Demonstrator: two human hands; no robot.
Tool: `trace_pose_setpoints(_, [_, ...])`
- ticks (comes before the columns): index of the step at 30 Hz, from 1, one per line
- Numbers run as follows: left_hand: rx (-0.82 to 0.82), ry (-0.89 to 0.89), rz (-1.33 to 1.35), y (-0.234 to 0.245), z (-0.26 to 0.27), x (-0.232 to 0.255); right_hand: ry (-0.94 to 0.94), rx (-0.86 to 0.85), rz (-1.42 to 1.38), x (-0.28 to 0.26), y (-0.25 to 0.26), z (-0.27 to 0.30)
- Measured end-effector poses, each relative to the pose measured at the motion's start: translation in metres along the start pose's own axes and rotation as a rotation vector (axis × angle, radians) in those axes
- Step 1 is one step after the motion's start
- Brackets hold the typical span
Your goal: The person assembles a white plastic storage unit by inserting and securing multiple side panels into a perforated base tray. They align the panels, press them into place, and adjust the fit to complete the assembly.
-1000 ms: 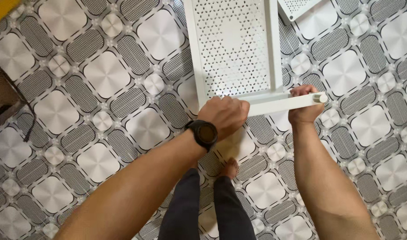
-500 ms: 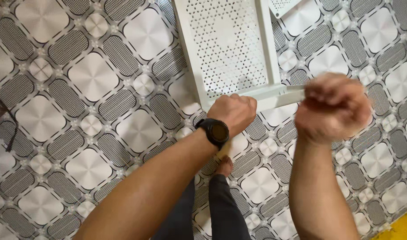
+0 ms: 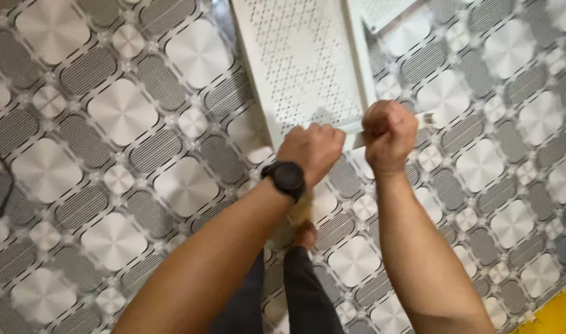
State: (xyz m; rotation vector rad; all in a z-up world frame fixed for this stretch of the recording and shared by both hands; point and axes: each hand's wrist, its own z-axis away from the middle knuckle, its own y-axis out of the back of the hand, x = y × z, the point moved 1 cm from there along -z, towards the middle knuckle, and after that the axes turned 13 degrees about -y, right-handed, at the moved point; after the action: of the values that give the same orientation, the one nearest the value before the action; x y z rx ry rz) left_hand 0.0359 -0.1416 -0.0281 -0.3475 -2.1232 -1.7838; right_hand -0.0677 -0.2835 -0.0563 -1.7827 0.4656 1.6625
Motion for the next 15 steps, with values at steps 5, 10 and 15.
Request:
trace_pose_setpoints(5, [0.071,0.165,0.189,0.018,0.036,-0.007,0.010,-0.022,0.127,-0.020,-0.012,-0.004])
trace_pose_setpoints(10, [0.008,0.306,0.334,-0.001,0.037,-0.009,0.036,-0.083,-0.109,-0.028,-0.051,0.008])
trace_pose_setpoints(15, [-0.008,0.339,0.274,-0.016,0.034,-0.008,-0.069,-0.052,-0.137,-0.012,-0.084,0.022])
